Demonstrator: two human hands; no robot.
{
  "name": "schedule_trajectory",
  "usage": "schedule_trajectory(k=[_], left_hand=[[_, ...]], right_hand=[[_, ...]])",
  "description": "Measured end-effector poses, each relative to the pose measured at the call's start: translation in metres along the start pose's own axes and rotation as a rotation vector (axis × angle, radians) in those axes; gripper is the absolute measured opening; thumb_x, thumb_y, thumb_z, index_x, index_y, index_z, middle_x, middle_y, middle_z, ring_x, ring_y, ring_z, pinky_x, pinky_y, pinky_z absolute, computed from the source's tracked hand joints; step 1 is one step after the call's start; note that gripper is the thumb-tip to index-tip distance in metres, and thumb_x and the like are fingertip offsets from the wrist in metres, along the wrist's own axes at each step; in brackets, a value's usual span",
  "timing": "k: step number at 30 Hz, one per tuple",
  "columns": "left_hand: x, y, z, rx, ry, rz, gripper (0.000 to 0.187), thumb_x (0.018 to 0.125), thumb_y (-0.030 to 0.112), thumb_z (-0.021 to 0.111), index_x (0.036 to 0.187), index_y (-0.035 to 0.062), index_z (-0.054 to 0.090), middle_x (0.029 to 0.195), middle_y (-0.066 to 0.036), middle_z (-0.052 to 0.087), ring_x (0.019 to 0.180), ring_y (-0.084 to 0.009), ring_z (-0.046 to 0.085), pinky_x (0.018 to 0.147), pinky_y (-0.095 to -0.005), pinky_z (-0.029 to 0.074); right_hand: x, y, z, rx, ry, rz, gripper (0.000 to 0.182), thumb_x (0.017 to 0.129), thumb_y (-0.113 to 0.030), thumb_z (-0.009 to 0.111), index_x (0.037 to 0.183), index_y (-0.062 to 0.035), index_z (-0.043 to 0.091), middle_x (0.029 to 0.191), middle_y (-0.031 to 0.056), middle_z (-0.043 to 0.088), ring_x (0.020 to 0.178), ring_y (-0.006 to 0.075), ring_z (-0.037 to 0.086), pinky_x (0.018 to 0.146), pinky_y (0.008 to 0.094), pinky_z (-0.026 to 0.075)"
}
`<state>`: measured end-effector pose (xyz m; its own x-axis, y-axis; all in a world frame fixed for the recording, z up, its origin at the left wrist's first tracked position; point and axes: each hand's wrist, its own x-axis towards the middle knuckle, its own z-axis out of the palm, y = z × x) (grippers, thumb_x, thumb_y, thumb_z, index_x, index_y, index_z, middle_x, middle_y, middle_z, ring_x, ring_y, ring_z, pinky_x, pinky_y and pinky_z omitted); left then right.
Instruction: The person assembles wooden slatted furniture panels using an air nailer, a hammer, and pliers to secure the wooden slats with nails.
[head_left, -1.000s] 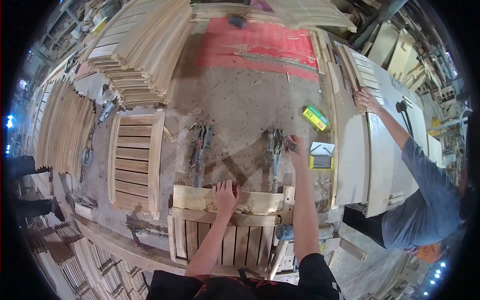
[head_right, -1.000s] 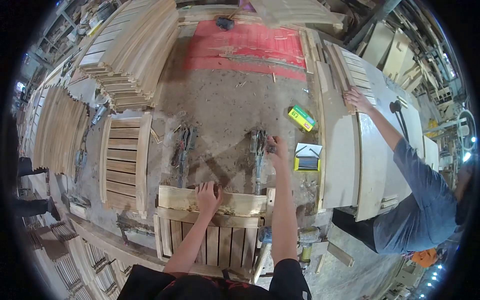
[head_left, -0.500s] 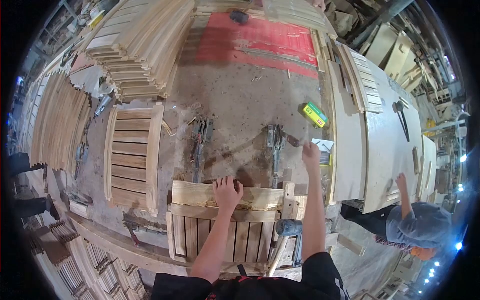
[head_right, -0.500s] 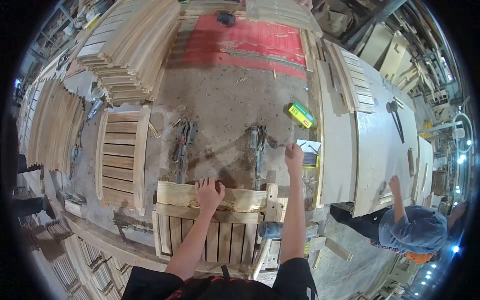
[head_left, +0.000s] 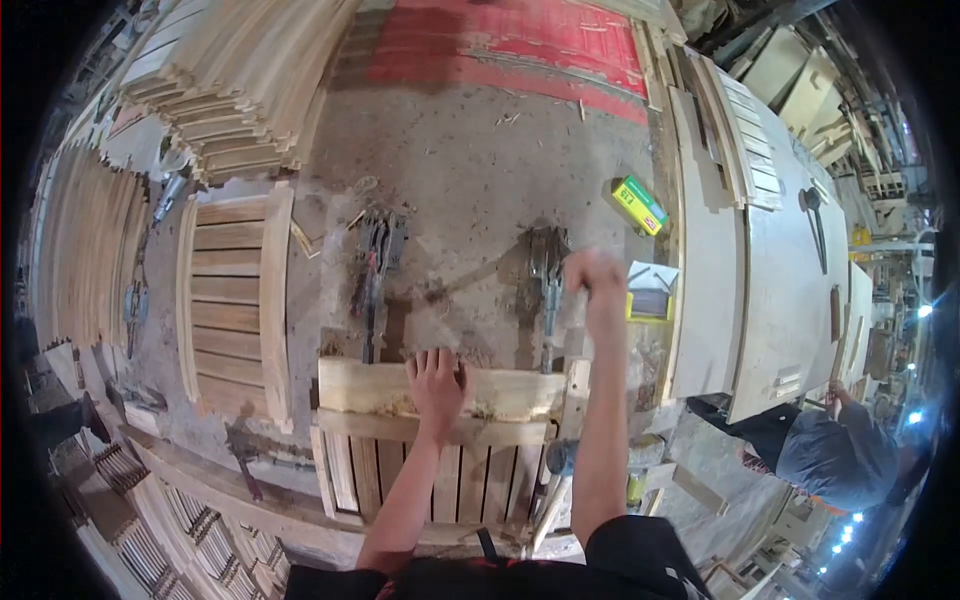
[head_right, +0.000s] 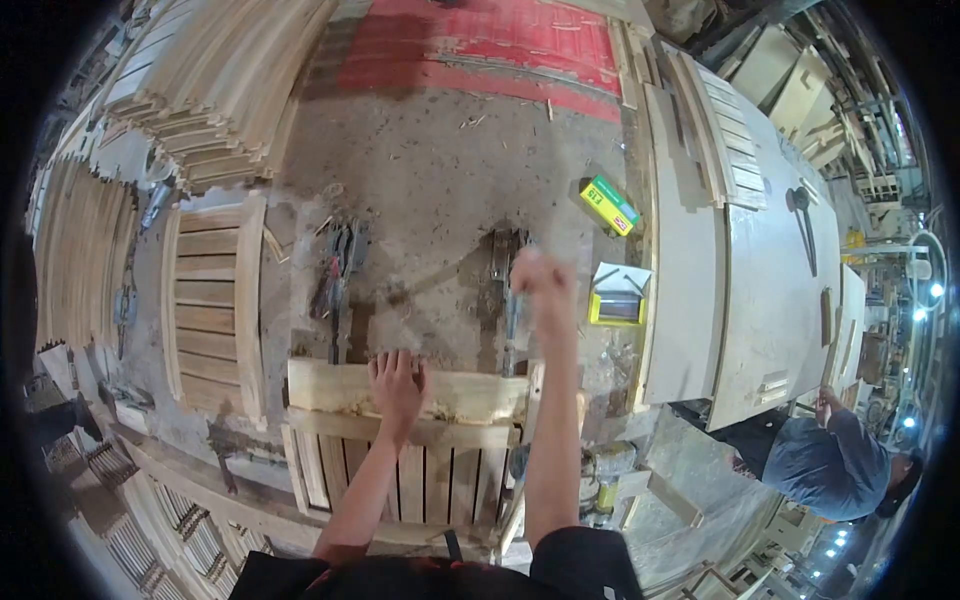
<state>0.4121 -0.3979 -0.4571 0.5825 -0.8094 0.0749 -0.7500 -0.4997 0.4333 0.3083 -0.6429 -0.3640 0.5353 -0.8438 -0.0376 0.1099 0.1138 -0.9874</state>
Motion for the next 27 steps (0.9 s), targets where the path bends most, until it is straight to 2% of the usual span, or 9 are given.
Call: schedule_trajectory(k=[4,8,11,15,19,22,24,26,27], left_hand=[[0.004,0.002,-0.001,-0.010,0.014,-0.019,0.016,0.076,0.018,0.063,0.086,0.0063,0.058,0.081,-0.011,0.056,0.080,-0.0297,0.053,0.076,-0.0414,0.039],[0.009,0.003,-0.001,-0.037,-0.077,-0.079,0.017,0.076,0.015,0.062,0.090,0.0057,0.060,0.082,-0.010,0.055,0.083,-0.0293,0.052,0.078,-0.0424,0.039],[0.007,0.007,-0.004,-0.036,-0.149,-0.112,0.018,0.075,0.013,0.062,0.091,0.0054,0.061,0.082,-0.010,0.055,0.083,-0.0306,0.052,0.079,-0.0428,0.038],[0.006,0.006,0.004,-0.021,-0.186,-0.143,0.018,0.075,0.013,0.061,0.091,0.0057,0.060,0.084,-0.011,0.057,0.083,-0.0328,0.052,0.079,-0.0440,0.038],[0.009,0.006,-0.001,-0.026,-0.115,-0.073,0.016,0.077,0.015,0.059,0.091,0.0067,0.061,0.086,-0.012,0.058,0.083,-0.0338,0.053,0.080,-0.0448,0.038],[0.004,0.002,0.000,-0.046,-0.068,-0.020,0.017,0.079,0.018,0.061,0.093,0.0091,0.061,0.085,-0.010,0.057,0.083,-0.0324,0.054,0.082,-0.0445,0.039],[0.002,0.006,0.000,-0.029,-0.008,-0.051,0.017,0.081,0.021,0.062,0.093,0.0091,0.062,0.086,-0.011,0.060,0.087,-0.0316,0.055,0.085,-0.0456,0.039],[0.000,0.006,-0.007,-0.064,-0.037,-0.031,0.018,0.082,0.022,0.063,0.092,0.0067,0.063,0.087,-0.012,0.062,0.088,-0.0312,0.057,0.085,-0.0431,0.041],[-0.007,0.000,-0.009,-0.243,-0.041,-0.070,0.018,0.083,0.021,0.063,0.092,0.0058,0.063,0.087,-0.012,0.063,0.088,-0.0306,0.057,0.084,-0.0420,0.042]], right_hand=[[-0.032,0.009,0.035,-0.346,0.314,0.006,0.026,0.090,-0.017,0.056,0.070,0.0000,0.055,0.063,0.0015,0.048,0.057,0.0112,0.041,0.056,0.0291,0.034],[-0.029,0.043,0.039,-0.410,0.417,-0.508,0.029,0.084,-0.017,0.058,0.060,-0.0001,0.052,0.058,0.0050,0.049,0.055,0.0173,0.045,0.065,0.0389,0.046],[-0.061,0.075,0.035,-0.232,0.469,-0.452,0.028,0.075,-0.019,0.052,0.054,0.0001,0.048,0.054,0.0073,0.048,0.051,0.0198,0.046,0.071,0.0424,0.049],[-0.077,0.105,0.029,-0.374,0.482,-0.448,0.030,0.074,-0.022,0.048,0.054,0.0006,0.049,0.054,0.0104,0.051,0.053,0.0209,0.050,0.084,0.0492,0.050],[-0.073,0.056,0.032,-0.462,0.421,-0.043,0.023,0.079,-0.013,0.053,0.063,0.0032,0.052,0.066,0.0108,0.059,0.064,0.0192,0.055,0.084,0.0382,0.049],[-0.130,-0.017,0.030,-0.656,0.521,-0.134,0.014,0.080,-0.005,0.058,0.069,0.0019,0.054,0.072,0.0098,0.058,0.068,0.0176,0.055,0.080,0.0357,0.048],[-0.192,-0.056,0.008,-0.678,0.660,0.050,0.008,0.081,-0.004,0.062,0.079,0.0023,0.057,0.077,0.0095,0.058,0.074,0.0181,0.055,0.078,0.0348,0.046],[-0.250,-0.083,-0.017,-0.753,0.788,0.313,0.024,0.080,-0.014,0.069,0.093,0.0015,0.059,0.084,0.0109,0.060,0.074,0.0240,0.057,0.069,0.0383,0.047],[-0.284,-0.087,-0.031,-0.815,0.706,0.364,0.033,0.078,-0.016,0.071,0.102,0.0013,0.057,0.090,0.0128,0.060,0.080,0.0258,0.057,0.072,0.0389,0.047]])
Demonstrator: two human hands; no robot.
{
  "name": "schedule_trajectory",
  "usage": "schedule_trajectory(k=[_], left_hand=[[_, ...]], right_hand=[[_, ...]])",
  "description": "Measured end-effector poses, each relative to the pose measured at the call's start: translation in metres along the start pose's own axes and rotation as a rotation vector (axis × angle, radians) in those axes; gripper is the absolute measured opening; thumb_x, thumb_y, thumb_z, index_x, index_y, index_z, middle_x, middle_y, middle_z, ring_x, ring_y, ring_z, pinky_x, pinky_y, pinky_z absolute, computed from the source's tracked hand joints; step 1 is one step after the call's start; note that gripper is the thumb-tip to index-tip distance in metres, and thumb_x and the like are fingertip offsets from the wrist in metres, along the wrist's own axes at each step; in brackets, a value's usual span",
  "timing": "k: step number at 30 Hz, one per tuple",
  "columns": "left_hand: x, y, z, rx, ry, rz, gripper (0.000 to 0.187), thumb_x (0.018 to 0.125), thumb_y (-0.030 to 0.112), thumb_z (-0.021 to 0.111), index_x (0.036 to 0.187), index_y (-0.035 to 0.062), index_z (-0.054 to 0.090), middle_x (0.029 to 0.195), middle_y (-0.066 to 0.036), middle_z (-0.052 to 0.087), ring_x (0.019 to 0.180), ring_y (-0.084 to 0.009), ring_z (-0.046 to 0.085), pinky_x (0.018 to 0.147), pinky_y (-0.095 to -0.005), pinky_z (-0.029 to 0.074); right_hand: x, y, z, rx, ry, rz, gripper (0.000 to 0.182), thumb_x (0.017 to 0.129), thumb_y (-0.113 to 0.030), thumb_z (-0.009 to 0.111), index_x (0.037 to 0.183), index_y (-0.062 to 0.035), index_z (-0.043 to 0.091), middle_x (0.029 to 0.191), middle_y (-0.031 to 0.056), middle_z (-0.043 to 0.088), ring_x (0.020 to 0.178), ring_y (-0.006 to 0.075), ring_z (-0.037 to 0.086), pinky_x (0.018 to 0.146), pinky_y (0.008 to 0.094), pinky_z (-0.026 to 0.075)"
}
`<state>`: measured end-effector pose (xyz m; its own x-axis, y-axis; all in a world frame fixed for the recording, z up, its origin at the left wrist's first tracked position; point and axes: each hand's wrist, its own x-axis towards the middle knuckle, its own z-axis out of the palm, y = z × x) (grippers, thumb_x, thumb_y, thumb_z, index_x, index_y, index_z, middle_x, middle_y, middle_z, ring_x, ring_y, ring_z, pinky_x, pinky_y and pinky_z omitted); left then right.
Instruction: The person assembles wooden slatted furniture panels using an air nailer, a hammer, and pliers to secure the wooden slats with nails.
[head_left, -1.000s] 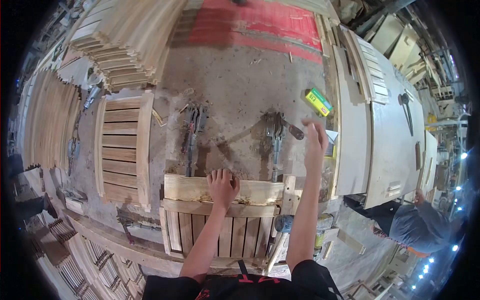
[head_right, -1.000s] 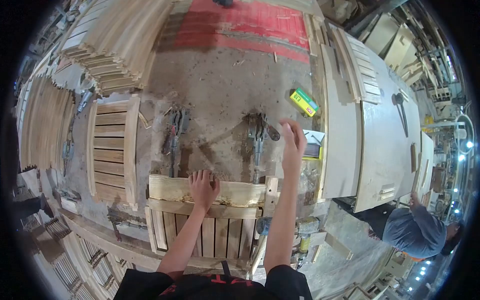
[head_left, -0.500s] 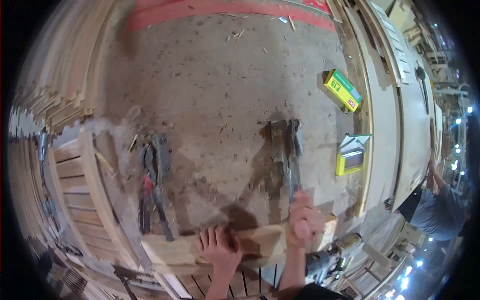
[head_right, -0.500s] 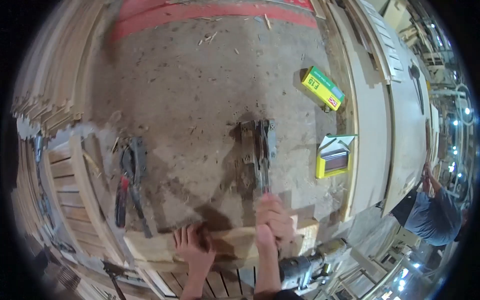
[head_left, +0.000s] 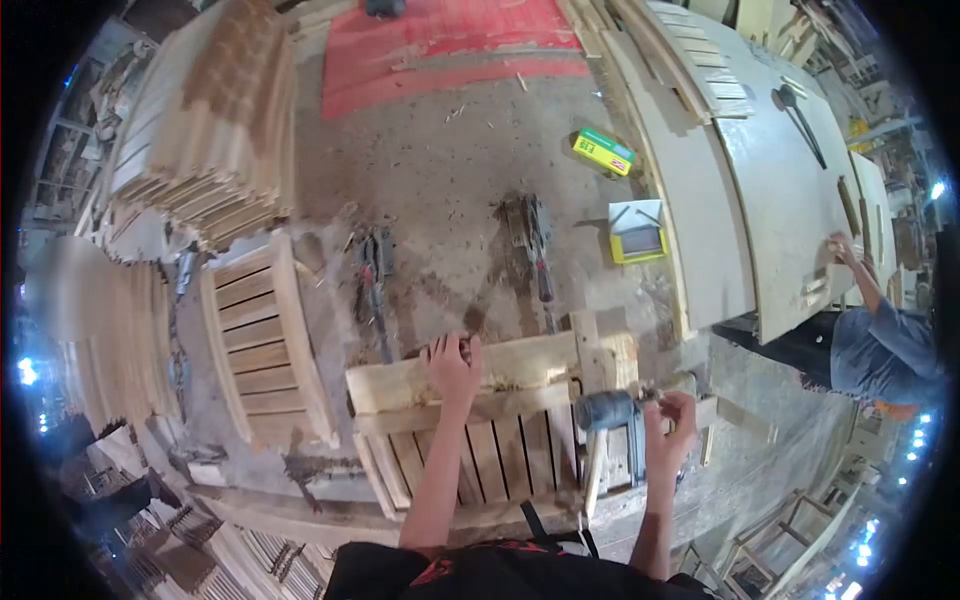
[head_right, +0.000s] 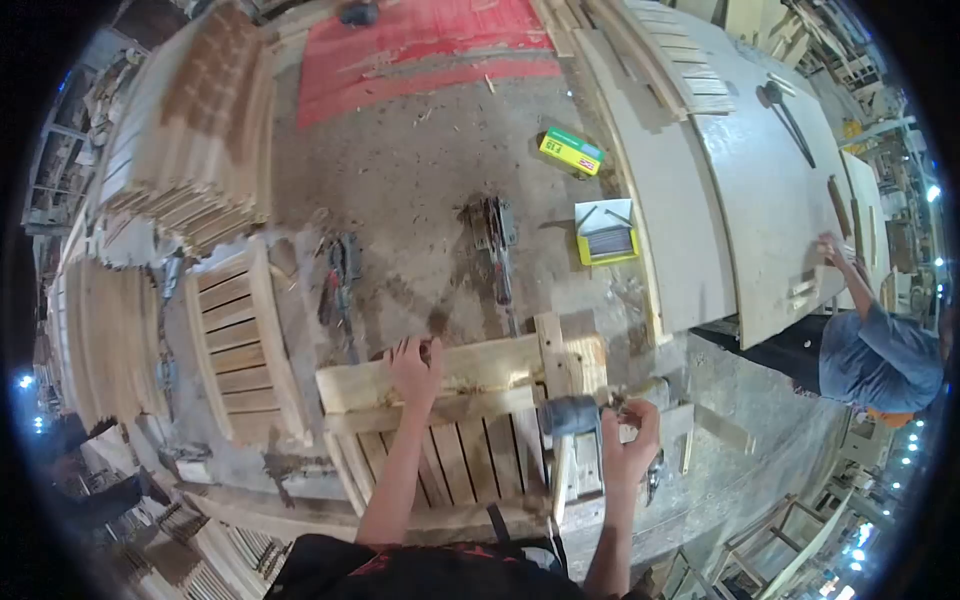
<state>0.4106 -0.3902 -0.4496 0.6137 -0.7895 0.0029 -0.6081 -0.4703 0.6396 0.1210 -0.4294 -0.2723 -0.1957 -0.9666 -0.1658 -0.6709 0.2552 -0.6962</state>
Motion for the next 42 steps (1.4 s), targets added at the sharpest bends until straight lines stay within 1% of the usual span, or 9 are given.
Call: schedule_trajectory(k=[5,7,10,16,23,28,31,36,42], left_hand=[[-0.038,-0.007,-0.088,-0.228,0.194,0.047,0.016,0.083,0.014,0.060,0.092,0.0013,0.064,0.087,-0.012,0.064,0.086,-0.0284,0.059,0.079,-0.0372,0.045],[-0.075,-0.021,-0.148,-0.209,0.258,-0.075,0.016,0.082,0.012,0.058,0.091,0.0007,0.064,0.086,-0.012,0.064,0.086,-0.0281,0.059,0.078,-0.0383,0.046],[-0.129,-0.091,-0.226,0.003,0.321,-0.311,0.017,0.082,0.011,0.058,0.094,0.0008,0.064,0.088,-0.013,0.063,0.084,-0.0285,0.057,0.075,-0.0382,0.046],[-0.209,-0.197,-0.287,0.314,0.273,-0.212,0.014,0.084,0.015,0.060,0.089,0.0012,0.061,0.080,-0.012,0.056,0.076,-0.0287,0.052,0.072,-0.0397,0.044],[-0.193,-0.222,-0.287,0.045,0.100,-0.496,0.029,0.085,0.027,0.060,0.084,-0.0016,0.064,0.067,-0.014,0.058,0.067,-0.0281,0.057,0.065,-0.0379,0.045],[-0.159,-0.216,-0.286,0.040,-0.107,-0.490,0.034,0.082,0.034,0.063,0.084,-0.0003,0.068,0.068,-0.016,0.065,0.067,-0.0281,0.066,0.064,-0.0381,0.049],[-0.159,-0.214,-0.289,0.035,-0.100,-0.500,0.034,0.079,0.035,0.063,0.083,0.0014,0.069,0.071,-0.018,0.066,0.071,-0.0288,0.067,0.066,-0.0400,0.050],[-0.160,-0.210,-0.287,0.095,0.125,-0.516,0.033,0.075,0.033,0.064,0.083,0.0016,0.070,0.074,-0.018,0.067,0.072,-0.0337,0.066,0.068,-0.0426,0.051],[-0.159,-0.209,-0.282,0.123,0.157,-0.546,0.032,0.076,0.031,0.062,0.082,0.0001,0.068,0.075,-0.019,0.066,0.072,-0.0366,0.064,0.067,-0.0433,0.050]], right_hand=[[-0.089,0.154,-0.007,-0.285,-0.260,-0.252,0.082,0.072,-0.024,0.076,0.139,0.0011,0.036,0.126,0.0231,0.050,0.111,0.0360,0.052,0.091,0.0446,0.045],[-0.111,0.135,0.012,0.076,-0.432,0.092,0.090,0.071,-0.025,0.076,0.143,0.0013,0.029,0.138,0.0263,0.040,0.125,0.0427,0.041,0.103,0.0492,0.037],[-0.106,0.138,0.035,-0.191,-0.199,0.119,0.085,0.074,-0.024,0.072,0.143,0.0006,0.029,0.139,0.0265,0.039,0.127,0.0440,0.039,0.106,0.0517,0.033],[-0.022,0.185,-0.009,-0.594,0.205,0.062,0.074,0.069,-0.022,0.072,0.133,-0.0031,0.042,0.124,0.0245,0.049,0.116,0.0448,0.045,0.093,0.0537,0.042],[-0.012,0.161,-0.044,-0.416,0.119,-0.145,0.049,0.072,-0.021,0.071,0.114,-0.0017,0.053,0.114,0.0199,0.054,0.105,0.0380,0.053,0.088,0.0489,0.045],[-0.106,0.135,0.007,-0.742,-0.566,0.061,0.065,0.075,-0.051,0.072,0.113,-0.0002,0.059,0.109,0.0254,0.064,0.103,0.0410,0.061,0.085,0.0485,0.050],[-0.144,0.184,0.042,-0.493,-0.282,-0.141,0.049,0.077,-0.034,0.070,0.104,0.0017,0.049,0.087,0.0215,0.065,0.082,0.0406,0.063,0.073,0.0501,0.049],[-0.144,0.118,0.022,-0.072,-0.521,0.001,0.027,0.079,-0.015,0.061,0.097,0.0028,0.053,0.077,0.0221,0.061,0.075,0.0395,0.062,0.065,0.0444,0.049],[-0.054,-0.051,0.120,-0.046,-0.485,-0.488,0.032,0.083,-0.019,0.063,0.104,0.0035,0.056,0.076,0.0222,0.060,0.072,0.0387,0.061,0.062,0.0432,0.046]])
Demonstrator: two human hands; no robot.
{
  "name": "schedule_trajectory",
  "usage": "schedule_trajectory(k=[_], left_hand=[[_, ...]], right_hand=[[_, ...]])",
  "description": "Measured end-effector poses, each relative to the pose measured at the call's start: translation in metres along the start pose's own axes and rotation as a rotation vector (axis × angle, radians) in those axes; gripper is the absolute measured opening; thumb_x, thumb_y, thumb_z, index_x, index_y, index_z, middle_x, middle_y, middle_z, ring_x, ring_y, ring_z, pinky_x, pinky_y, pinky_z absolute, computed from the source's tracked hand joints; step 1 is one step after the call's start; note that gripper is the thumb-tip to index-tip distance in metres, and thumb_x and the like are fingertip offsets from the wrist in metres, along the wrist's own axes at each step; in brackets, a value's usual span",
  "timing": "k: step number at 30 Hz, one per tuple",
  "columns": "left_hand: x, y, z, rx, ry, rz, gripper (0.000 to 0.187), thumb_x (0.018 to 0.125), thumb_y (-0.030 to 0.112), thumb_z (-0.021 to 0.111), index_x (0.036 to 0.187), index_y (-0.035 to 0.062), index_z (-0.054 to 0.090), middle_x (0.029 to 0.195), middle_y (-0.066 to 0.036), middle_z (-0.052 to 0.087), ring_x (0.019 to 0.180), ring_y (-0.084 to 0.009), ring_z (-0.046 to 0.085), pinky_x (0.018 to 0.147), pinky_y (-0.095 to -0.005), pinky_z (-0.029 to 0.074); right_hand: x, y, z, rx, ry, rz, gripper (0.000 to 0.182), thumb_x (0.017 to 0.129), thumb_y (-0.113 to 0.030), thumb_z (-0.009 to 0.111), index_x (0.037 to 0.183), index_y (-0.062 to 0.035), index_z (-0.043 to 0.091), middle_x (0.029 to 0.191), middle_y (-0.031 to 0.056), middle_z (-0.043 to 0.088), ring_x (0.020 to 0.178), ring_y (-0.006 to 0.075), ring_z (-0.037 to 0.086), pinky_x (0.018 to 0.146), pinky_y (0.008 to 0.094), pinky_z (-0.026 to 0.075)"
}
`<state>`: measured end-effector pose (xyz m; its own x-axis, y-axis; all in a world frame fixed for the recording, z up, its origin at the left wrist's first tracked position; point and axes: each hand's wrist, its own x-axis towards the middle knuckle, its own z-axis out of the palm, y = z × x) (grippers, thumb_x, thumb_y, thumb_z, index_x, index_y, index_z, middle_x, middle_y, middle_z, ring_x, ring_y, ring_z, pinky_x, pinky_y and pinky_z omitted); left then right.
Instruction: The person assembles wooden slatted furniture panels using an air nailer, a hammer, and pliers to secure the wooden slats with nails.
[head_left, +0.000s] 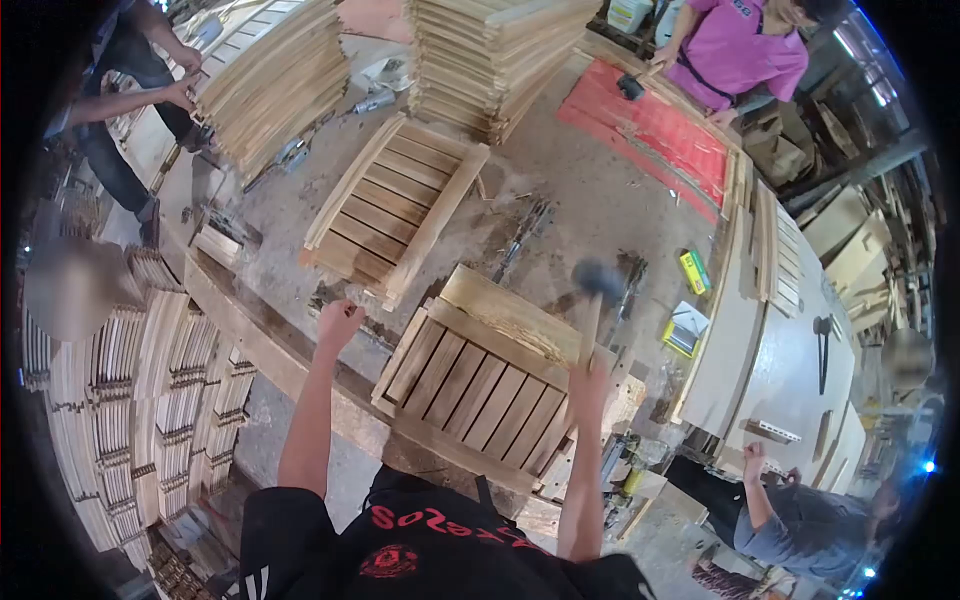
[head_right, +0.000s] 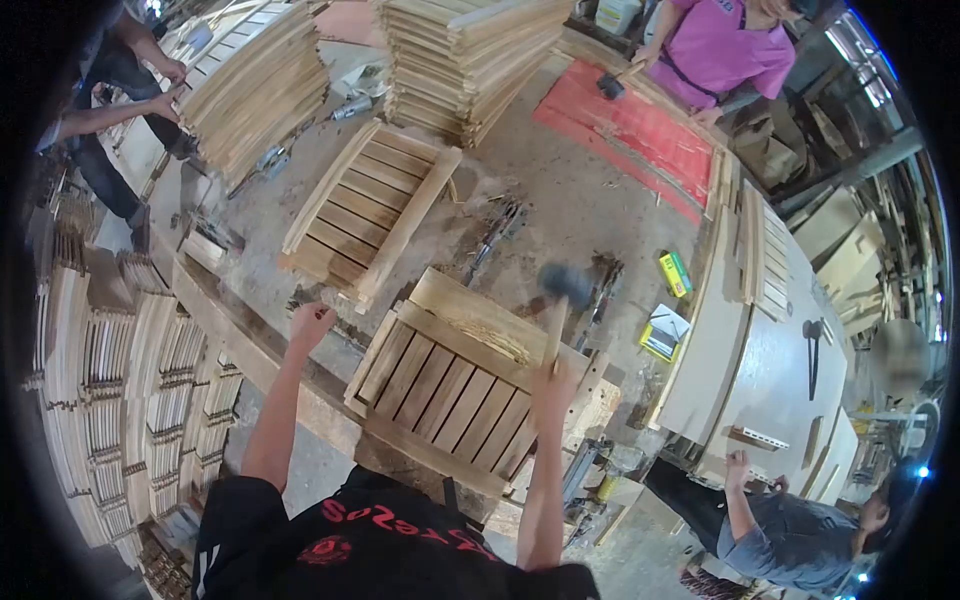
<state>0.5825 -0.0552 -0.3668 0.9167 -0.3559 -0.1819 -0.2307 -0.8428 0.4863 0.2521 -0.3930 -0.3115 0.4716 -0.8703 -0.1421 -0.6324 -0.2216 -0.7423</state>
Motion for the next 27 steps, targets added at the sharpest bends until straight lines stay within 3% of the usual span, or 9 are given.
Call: schedule_trajectory(k=[4,7,12,15,18,19,21,25,27], left_hand=[[0.004,0.000,-0.001,-0.030,-0.003,-0.034,0.028,0.078,0.027,0.062,0.082,0.0000,0.068,0.074,-0.018,0.066,0.072,-0.0359,0.065,0.066,-0.0429,0.050],[0.004,0.011,-0.009,-0.063,-0.009,-0.053,0.025,0.079,0.024,0.062,0.084,-0.0004,0.068,0.073,-0.019,0.066,0.072,-0.0353,0.065,0.065,-0.0422,0.050],[0.000,0.002,-0.002,-0.096,0.012,-0.046,0.026,0.082,0.023,0.063,0.087,-0.0020,0.068,0.074,-0.019,0.067,0.073,-0.0341,0.066,0.067,-0.0406,0.050],[0.003,-0.019,0.004,-0.061,-0.010,-0.052,0.027,0.082,0.024,0.063,0.087,-0.0017,0.068,0.075,-0.018,0.067,0.073,-0.0332,0.066,0.067,-0.0398,0.050],[0.009,-0.021,0.009,-0.090,-0.011,-0.038,0.028,0.081,0.025,0.063,0.087,-0.0019,0.068,0.075,-0.017,0.067,0.072,-0.0329,0.066,0.066,-0.0397,0.049],[0.010,-0.019,0.007,-0.091,-0.015,-0.030,0.028,0.081,0.025,0.063,0.086,-0.0020,0.068,0.074,-0.017,0.067,0.071,-0.0328,0.066,0.066,-0.0397,0.049],[0.008,-0.016,0.004,-0.068,-0.026,-0.029,0.028,0.080,0.025,0.062,0.086,-0.0016,0.068,0.075,-0.017,0.067,0.072,-0.0329,0.066,0.066,-0.0402,0.049],[0.008,-0.007,0.001,0.033,0.002,-0.043,0.028,0.080,0.028,0.061,0.086,0.0015,0.069,0.078,-0.017,0.068,0.075,-0.0335,0.067,0.068,-0.0417,0.050],[0.008,-0.007,0.002,0.079,0.007,-0.047,0.028,0.080,0.030,0.061,0.087,0.0033,0.069,0.079,-0.016,0.069,0.077,-0.0337,0.067,0.069,-0.0421,0.050]], right_hand=[[0.215,0.005,0.078,0.160,0.156,-0.005,0.033,0.082,-0.026,0.060,0.096,0.0032,0.062,0.083,0.0212,0.066,0.074,0.0369,0.064,0.066,0.0456,0.049],[0.272,-0.003,0.101,-0.105,0.139,0.240,0.030,0.083,-0.022,0.057,0.099,0.0035,0.061,0.087,0.0217,0.067,0.080,0.0350,0.067,0.070,0.0458,0.052],[0.193,-0.005,0.090,-0.310,0.148,0.255,0.039,0.082,-0.022,0.063,0.112,0.0023,0.059,0.089,0.0205,0.068,0.084,0.0322,0.067,0.078,0.0418,0.052],[0.086,0.013,0.020,0.017,0.034,0.162,0.055,0.080,-0.027,0.068,0.125,0.0015,0.053,0.097,0.0209,0.067,0.089,0.0330,0.066,0.082,0.0403,0.050],[-0.012,0.093,-0.071,0.011,0.547,0.366,0.062,0.073,-0.020,0.073,0.126,0.0028,0.050,0.101,0.0213,0.067,0.080,0.0360,0.065,0.071,0.0404,0.051],[-0.039,0.185,-0.094,-0.282,0.674,0.444,0.066,0.067,-0.018,0.074,0.125,0.0037,0.050,0.103,0.0222,0.065,0.082,0.0379,0.063,0.074,0.0424,0.052],[-0.091,0.236,-0.135,-0.834,0.617,0.547,0.059,0.069,-0.023,0.068,0.117,0.0064,0.053,0.101,0.0226,0.065,0.094,0.0390,0.062,0.087,0.0466,0.047],[-0.112,0.291,-0.161,-0.215,0.139,0.555,0.066,0.068,-0.028,0.073,0.120,0.0046,0.050,0.111,0.0242,0.061,0.106,0.0404,0.058,0.089,0.0443,0.047],[-0.110,0.249,-0.164,-0.173,0.115,0.604,0.063,0.068,-0.028,0.074,0.117,0.0047,0.052,0.111,0.0240,0.062,0.106,0.0406,0.058,0.089,0.0450,0.047]])
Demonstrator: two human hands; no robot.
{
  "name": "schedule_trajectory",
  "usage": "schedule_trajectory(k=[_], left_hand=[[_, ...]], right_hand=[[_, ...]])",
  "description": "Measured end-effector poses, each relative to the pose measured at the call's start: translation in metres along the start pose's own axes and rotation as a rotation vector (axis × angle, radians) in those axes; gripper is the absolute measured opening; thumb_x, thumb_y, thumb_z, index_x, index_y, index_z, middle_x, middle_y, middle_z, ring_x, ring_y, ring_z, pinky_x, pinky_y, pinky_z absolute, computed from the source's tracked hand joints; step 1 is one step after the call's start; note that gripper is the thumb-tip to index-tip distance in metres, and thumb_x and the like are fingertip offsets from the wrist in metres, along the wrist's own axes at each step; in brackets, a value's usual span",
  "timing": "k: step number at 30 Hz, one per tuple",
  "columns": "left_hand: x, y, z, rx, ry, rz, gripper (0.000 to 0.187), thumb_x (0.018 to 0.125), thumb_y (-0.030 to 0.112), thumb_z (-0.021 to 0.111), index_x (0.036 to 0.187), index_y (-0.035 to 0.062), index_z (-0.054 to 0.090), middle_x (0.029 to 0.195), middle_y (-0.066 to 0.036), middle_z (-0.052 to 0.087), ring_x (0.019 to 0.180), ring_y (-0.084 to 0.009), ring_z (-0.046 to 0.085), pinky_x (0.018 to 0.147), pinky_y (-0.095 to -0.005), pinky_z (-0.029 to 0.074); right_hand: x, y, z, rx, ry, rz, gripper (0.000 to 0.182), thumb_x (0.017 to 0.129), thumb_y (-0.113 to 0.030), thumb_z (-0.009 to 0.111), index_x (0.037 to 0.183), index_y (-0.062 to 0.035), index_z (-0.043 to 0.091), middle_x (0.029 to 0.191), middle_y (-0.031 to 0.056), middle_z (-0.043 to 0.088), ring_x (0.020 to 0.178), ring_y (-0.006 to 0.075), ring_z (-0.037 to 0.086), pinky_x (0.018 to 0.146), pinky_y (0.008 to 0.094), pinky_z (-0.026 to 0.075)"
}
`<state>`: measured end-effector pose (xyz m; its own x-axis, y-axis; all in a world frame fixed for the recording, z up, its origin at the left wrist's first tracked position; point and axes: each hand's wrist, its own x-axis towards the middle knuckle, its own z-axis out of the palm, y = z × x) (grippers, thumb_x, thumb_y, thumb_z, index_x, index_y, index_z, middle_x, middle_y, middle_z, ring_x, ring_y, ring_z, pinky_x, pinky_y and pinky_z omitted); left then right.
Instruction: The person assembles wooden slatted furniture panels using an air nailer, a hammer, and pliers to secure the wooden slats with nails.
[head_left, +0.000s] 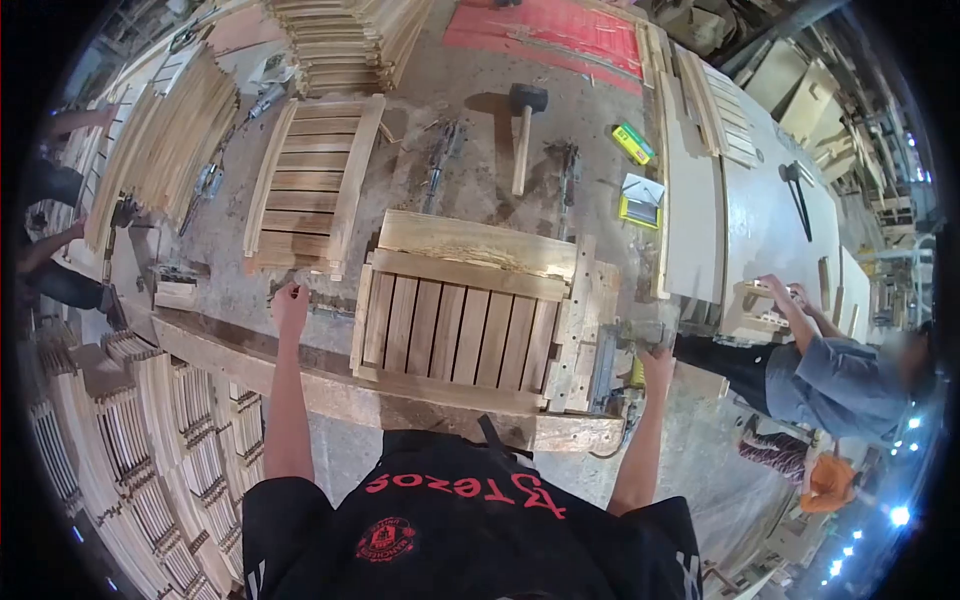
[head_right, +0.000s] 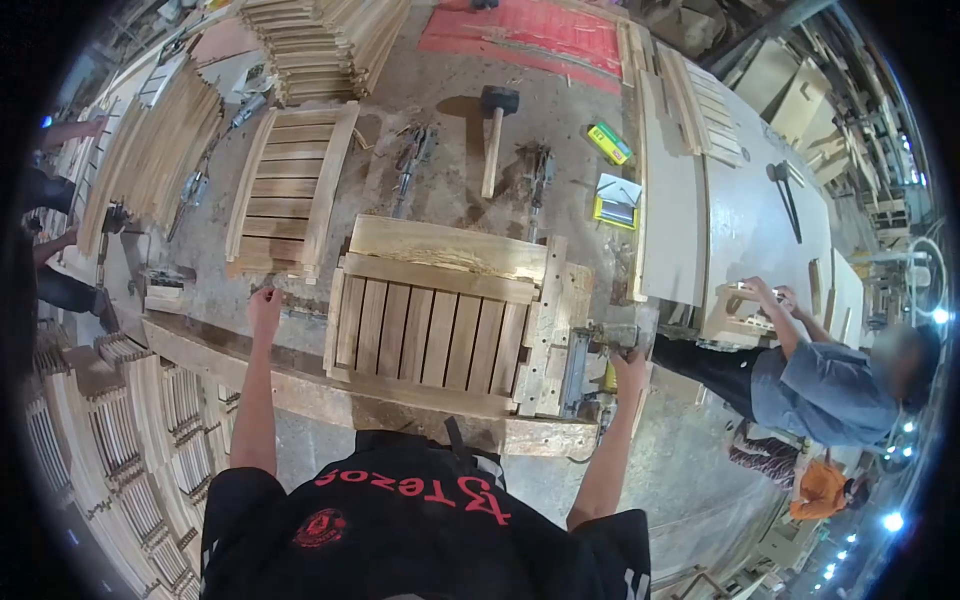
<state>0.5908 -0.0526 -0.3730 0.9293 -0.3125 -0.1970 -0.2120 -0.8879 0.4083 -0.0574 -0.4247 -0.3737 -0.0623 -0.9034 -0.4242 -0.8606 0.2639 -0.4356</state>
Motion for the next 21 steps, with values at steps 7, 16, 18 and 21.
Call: schedule_trajectory(k=[7,16,18,21], left_hand=[[0.003,0.000,-0.001,-0.013,-0.010,0.012,0.028,0.080,0.030,0.061,0.087,0.0041,0.070,0.081,-0.015,0.070,0.078,-0.0323,0.068,0.071,-0.0404,0.051],[0.007,-0.019,0.012,-0.123,0.076,0.079,0.029,0.082,0.028,0.061,0.088,0.0011,0.069,0.080,-0.016,0.069,0.073,-0.0297,0.067,0.068,-0.0381,0.051],[0.004,-0.016,0.011,-0.156,0.094,0.132,0.029,0.082,0.028,0.061,0.089,0.0005,0.069,0.079,-0.016,0.069,0.073,-0.0292,0.067,0.068,-0.0376,0.050],[-0.001,-0.006,0.005,-0.178,0.074,0.064,0.029,0.082,0.027,0.061,0.089,-0.0002,0.069,0.077,-0.016,0.069,0.071,-0.0282,0.067,0.067,-0.0372,0.050]], right_hand=[[-0.006,0.018,0.031,-0.391,0.201,-0.190,0.051,0.071,-0.025,0.074,0.111,0.0028,0.058,0.104,0.0247,0.064,0.100,0.0425,0.061,0.087,0.0488,0.047],[-0.048,-0.011,-0.061,0.312,-0.156,0.118,0.047,0.078,-0.017,0.064,0.122,-0.0054,0.055,0.087,0.0077,0.065,0.074,0.0191,0.062,0.063,0.0322,0.050],[-0.040,0.018,-0.028,0.368,-0.285,0.162,0.047,0.075,-0.018,0.067,0.119,-0.0041,0.056,0.086,0.0092,0.065,0.073,0.0205,0.062,0.064,0.0346,0.050],[-0.040,0.026,0.033,0.024,-0.029,0.005,0.050,0.068,-0.019,0.072,0.112,-0.0028,0.056,0.092,0.0154,0.065,0.079,0.0280,0.062,0.071,0.0411,0.050]])
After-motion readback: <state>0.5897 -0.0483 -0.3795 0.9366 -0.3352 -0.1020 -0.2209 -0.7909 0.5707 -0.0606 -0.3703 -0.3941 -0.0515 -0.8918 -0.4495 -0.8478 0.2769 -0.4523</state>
